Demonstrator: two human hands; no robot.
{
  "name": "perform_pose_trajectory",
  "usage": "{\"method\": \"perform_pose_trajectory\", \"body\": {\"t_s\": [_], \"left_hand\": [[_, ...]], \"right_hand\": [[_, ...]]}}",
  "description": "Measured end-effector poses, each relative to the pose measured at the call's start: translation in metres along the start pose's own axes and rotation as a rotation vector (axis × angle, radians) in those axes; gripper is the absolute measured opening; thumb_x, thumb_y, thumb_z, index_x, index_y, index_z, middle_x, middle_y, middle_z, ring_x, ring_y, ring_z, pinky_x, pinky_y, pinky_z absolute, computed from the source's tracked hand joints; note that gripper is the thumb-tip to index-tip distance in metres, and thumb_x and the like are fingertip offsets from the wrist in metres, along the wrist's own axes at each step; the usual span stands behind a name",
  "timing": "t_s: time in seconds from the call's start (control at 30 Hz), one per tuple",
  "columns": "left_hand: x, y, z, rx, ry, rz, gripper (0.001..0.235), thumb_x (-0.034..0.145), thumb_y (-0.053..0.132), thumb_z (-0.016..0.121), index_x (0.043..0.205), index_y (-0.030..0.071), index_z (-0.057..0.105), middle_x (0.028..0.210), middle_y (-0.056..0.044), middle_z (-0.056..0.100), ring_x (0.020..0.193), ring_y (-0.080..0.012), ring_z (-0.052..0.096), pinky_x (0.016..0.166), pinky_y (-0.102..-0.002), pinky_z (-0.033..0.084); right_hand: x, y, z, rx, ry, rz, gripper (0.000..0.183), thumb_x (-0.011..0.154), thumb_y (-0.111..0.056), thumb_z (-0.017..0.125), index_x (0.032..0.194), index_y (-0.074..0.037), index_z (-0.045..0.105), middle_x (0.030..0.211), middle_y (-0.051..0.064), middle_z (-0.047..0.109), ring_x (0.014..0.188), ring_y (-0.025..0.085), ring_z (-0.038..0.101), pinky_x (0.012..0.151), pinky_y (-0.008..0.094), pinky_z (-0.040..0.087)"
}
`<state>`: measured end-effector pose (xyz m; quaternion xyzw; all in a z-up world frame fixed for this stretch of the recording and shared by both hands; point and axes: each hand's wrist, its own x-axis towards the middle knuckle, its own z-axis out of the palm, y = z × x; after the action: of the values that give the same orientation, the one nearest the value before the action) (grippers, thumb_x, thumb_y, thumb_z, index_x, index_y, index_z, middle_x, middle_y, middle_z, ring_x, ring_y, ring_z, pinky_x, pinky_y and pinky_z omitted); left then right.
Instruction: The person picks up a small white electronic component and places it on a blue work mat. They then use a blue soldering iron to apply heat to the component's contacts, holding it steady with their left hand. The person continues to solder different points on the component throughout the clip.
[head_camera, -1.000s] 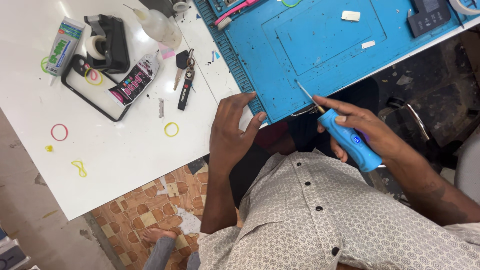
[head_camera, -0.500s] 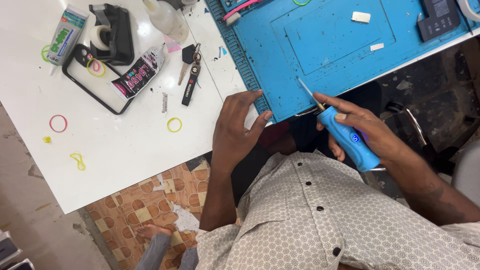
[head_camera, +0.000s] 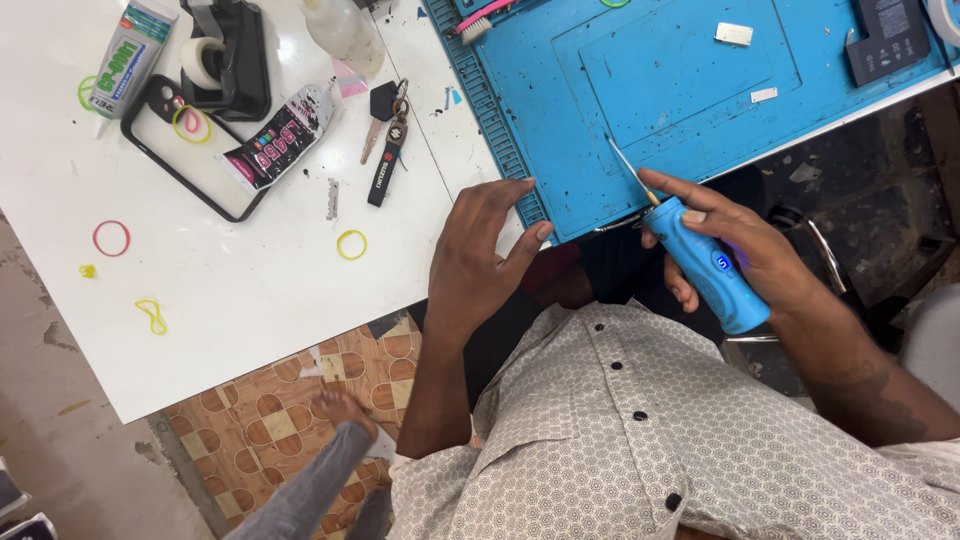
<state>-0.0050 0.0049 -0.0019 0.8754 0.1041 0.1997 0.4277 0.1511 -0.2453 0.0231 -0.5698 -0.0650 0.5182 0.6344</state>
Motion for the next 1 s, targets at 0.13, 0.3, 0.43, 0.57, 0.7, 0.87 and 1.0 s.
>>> {"method": "perform_pose_trajectory", "body": {"t_s": [0.13, 0.3, 0.43, 0.57, 0.7, 0.87, 1.0], "left_hand": [[0.0, -0.002, 0.001, 0.013, -0.005, -0.001, 0.043, 0.098, 0.032, 0.076, 0.131, 0.007, 0.063, 0.126, -0.01, 0.068, 0.12, -0.0273, 0.065, 0.101, -0.041, 0.056], [-0.001, -0.003, 0.003, 0.021, -0.003, 0.002, 0.043, 0.099, 0.033, 0.075, 0.132, 0.008, 0.063, 0.127, -0.01, 0.069, 0.12, -0.0268, 0.065, 0.101, -0.041, 0.057], [0.0, -0.003, 0.003, 0.018, -0.002, -0.003, 0.044, 0.098, 0.033, 0.075, 0.131, 0.007, 0.063, 0.127, -0.01, 0.069, 0.12, -0.0271, 0.065, 0.1, -0.042, 0.057], [0.0, -0.001, 0.002, 0.013, 0.003, -0.002, 0.043, 0.099, 0.033, 0.075, 0.131, 0.007, 0.063, 0.126, -0.01, 0.069, 0.119, -0.0275, 0.066, 0.1, -0.042, 0.057], [0.0, -0.001, 0.002, 0.015, 0.007, 0.005, 0.043, 0.099, 0.032, 0.075, 0.132, 0.007, 0.063, 0.126, -0.01, 0.069, 0.119, -0.0277, 0.065, 0.101, -0.042, 0.057], [0.0, -0.002, 0.001, 0.018, 0.001, 0.016, 0.043, 0.099, 0.032, 0.075, 0.132, 0.007, 0.063, 0.125, -0.011, 0.068, 0.119, -0.0279, 0.066, 0.1, -0.042, 0.057], [0.0, -0.004, 0.001, 0.008, 0.002, 0.026, 0.043, 0.1, 0.033, 0.074, 0.132, 0.007, 0.063, 0.127, -0.011, 0.069, 0.121, -0.0279, 0.066, 0.101, -0.042, 0.057]], "right_hand": [[0.0, -0.001, -0.001, -0.04, -0.012, -0.004, 0.072, 0.098, -0.023, 0.047, 0.165, -0.001, 0.03, 0.104, 0.023, 0.061, 0.056, 0.021, 0.068, 0.042, 0.031, 0.06], [-0.005, 0.004, 0.001, -0.031, -0.06, 0.064, 0.075, 0.097, -0.022, 0.049, 0.166, -0.002, 0.029, 0.104, 0.023, 0.06, 0.054, 0.021, 0.067, 0.042, 0.032, 0.059], [-0.004, 0.004, -0.001, -0.026, -0.06, 0.022, 0.074, 0.098, -0.024, 0.048, 0.165, -0.001, 0.026, 0.105, 0.023, 0.061, 0.054, 0.02, 0.067, 0.043, 0.032, 0.06], [-0.002, 0.001, -0.002, -0.01, -0.098, 0.032, 0.074, 0.099, -0.024, 0.048, 0.166, -0.001, 0.026, 0.104, 0.023, 0.061, 0.055, 0.021, 0.068, 0.043, 0.032, 0.06], [0.004, -0.004, -0.002, -0.018, -0.116, 0.028, 0.074, 0.099, -0.025, 0.048, 0.165, -0.002, 0.026, 0.105, 0.022, 0.062, 0.057, 0.021, 0.069, 0.044, 0.031, 0.062], [0.012, -0.014, 0.001, -0.14, -0.082, 0.034, 0.068, 0.102, -0.029, 0.047, 0.163, -0.003, 0.03, 0.105, 0.023, 0.063, 0.059, 0.024, 0.073, 0.045, 0.031, 0.063], [0.013, -0.022, 0.004, -0.157, -0.087, 0.04, 0.066, 0.103, -0.029, 0.047, 0.163, -0.004, 0.032, 0.106, 0.023, 0.064, 0.059, 0.025, 0.073, 0.045, 0.031, 0.063]]}}
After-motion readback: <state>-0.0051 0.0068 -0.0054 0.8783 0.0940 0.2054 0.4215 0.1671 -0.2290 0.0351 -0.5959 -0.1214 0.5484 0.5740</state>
